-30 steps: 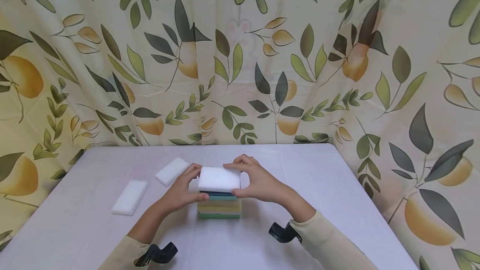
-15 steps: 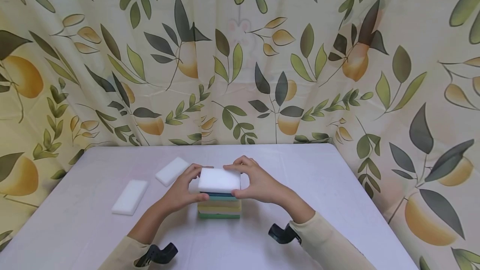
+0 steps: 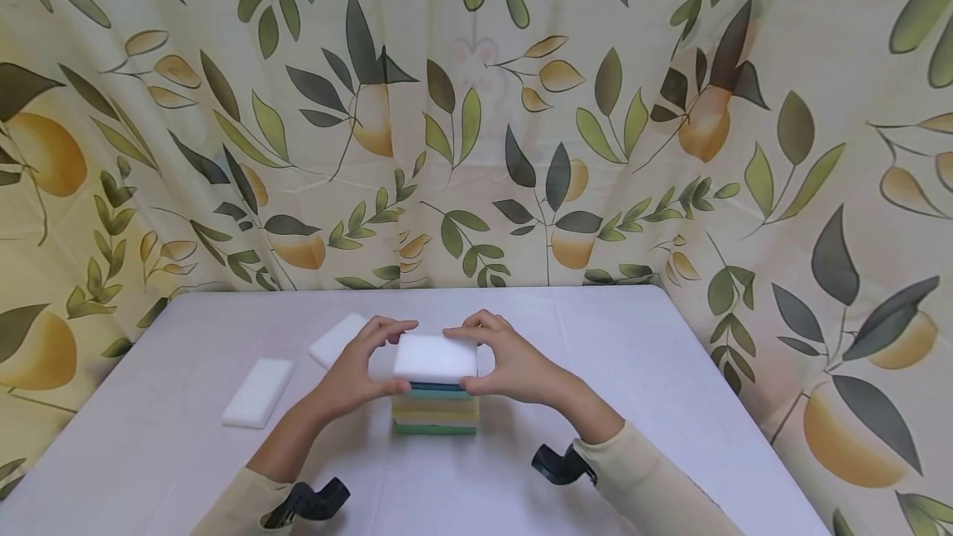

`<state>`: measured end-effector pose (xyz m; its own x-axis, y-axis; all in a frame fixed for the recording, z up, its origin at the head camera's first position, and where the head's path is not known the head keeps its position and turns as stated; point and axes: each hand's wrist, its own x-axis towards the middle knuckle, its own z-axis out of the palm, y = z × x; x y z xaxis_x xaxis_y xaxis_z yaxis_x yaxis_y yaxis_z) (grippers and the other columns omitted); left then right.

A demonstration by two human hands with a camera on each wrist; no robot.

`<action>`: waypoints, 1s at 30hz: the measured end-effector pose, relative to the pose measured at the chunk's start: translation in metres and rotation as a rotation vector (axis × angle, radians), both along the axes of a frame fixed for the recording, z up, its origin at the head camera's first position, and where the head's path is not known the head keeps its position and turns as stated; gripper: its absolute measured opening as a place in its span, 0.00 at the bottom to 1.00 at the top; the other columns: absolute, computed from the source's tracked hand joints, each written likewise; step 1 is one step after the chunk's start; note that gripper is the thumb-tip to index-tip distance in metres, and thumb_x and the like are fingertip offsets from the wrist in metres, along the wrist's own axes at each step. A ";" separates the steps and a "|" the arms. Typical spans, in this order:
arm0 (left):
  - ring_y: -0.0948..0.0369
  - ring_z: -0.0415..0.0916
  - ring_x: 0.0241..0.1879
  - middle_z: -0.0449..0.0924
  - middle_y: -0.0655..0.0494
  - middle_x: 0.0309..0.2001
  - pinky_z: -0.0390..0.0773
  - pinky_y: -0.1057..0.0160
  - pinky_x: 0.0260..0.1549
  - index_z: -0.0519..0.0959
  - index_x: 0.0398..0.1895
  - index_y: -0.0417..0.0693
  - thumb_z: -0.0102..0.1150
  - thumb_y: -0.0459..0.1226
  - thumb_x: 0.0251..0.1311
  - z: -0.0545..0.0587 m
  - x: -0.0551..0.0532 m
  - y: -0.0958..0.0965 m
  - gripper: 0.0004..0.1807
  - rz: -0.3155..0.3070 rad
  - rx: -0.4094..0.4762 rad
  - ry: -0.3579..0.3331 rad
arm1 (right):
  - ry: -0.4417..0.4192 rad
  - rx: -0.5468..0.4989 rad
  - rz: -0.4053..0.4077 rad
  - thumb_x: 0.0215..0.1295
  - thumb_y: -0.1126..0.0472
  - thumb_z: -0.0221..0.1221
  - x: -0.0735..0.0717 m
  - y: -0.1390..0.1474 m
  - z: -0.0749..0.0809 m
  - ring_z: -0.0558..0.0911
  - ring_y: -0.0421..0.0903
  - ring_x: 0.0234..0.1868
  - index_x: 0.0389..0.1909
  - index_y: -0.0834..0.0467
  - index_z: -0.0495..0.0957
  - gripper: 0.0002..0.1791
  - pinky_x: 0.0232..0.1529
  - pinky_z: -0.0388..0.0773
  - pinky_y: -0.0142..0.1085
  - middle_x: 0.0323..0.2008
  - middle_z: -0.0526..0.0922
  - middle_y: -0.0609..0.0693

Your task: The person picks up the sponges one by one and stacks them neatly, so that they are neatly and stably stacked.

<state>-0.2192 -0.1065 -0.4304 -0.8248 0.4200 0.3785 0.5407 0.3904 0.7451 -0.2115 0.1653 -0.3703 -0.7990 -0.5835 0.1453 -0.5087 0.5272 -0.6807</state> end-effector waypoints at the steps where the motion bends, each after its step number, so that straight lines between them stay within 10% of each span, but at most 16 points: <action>1: 0.48 0.68 0.55 0.69 0.62 0.53 0.70 0.41 0.54 0.71 0.67 0.64 0.74 0.56 0.47 0.001 0.000 0.000 0.41 -0.004 0.006 0.005 | -0.001 -0.002 -0.002 0.53 0.57 0.70 0.000 0.000 0.000 0.69 0.51 0.59 0.65 0.51 0.75 0.34 0.58 0.68 0.59 0.55 0.72 0.47; 30: 0.58 0.68 0.55 0.70 0.59 0.51 0.69 0.39 0.54 0.76 0.64 0.55 0.74 0.48 0.51 0.002 0.002 0.005 0.34 -0.003 0.003 0.008 | -0.054 -0.136 -0.110 0.56 0.51 0.70 0.007 -0.001 -0.020 0.67 0.48 0.49 0.65 0.49 0.74 0.34 0.44 0.68 0.40 0.53 0.72 0.46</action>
<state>-0.2175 -0.1015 -0.4284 -0.8209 0.4208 0.3861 0.5473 0.3866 0.7423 -0.2050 0.1642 -0.3904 -0.8655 -0.4704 0.1720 -0.4141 0.4788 -0.7741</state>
